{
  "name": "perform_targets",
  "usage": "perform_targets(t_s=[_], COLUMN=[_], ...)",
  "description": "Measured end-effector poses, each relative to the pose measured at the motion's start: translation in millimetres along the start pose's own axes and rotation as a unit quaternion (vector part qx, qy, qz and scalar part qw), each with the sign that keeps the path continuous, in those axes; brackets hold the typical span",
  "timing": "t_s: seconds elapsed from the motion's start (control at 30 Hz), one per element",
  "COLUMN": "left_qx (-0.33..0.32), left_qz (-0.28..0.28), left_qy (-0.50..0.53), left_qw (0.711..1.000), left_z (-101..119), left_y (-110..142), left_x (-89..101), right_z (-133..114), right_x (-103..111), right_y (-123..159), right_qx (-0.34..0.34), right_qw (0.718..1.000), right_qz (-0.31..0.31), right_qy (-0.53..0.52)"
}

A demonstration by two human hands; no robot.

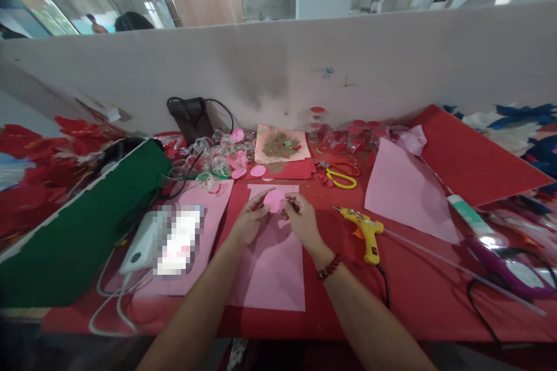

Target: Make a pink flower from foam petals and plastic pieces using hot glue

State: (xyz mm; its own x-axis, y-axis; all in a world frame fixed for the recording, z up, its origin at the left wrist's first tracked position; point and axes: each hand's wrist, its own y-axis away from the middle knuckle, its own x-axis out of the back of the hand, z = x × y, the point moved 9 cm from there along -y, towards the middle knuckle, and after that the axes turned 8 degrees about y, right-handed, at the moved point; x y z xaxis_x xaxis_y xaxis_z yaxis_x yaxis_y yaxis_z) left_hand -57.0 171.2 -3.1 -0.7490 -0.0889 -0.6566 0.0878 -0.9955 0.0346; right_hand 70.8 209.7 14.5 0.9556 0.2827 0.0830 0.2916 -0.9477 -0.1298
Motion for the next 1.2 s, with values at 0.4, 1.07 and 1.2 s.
perform_targets(t_s=[0.4, 1.07, 1.2], left_qx=[-0.018, -0.068, -0.051], left_qz=[-0.021, 0.022, 0.044], left_qy=[-0.019, -0.124, -0.198], left_qw=[0.999, 0.99, 0.978], left_z=[0.9, 19.5, 32.1], left_y=[1.7, 12.0, 17.7], left_x=[-2.9, -6.2, -14.9], right_z=[8.1, 8.2, 9.3], right_x=[-1.6, -6.8, -9.7], right_y=[-2.0, -1.3, 0.2], right_qx=[0.007, -0.024, -0.07], right_qw=[0.999, 0.997, 0.989], right_qz=[-0.018, -0.027, -0.049], right_qy=[-0.026, -0.061, -0.124])
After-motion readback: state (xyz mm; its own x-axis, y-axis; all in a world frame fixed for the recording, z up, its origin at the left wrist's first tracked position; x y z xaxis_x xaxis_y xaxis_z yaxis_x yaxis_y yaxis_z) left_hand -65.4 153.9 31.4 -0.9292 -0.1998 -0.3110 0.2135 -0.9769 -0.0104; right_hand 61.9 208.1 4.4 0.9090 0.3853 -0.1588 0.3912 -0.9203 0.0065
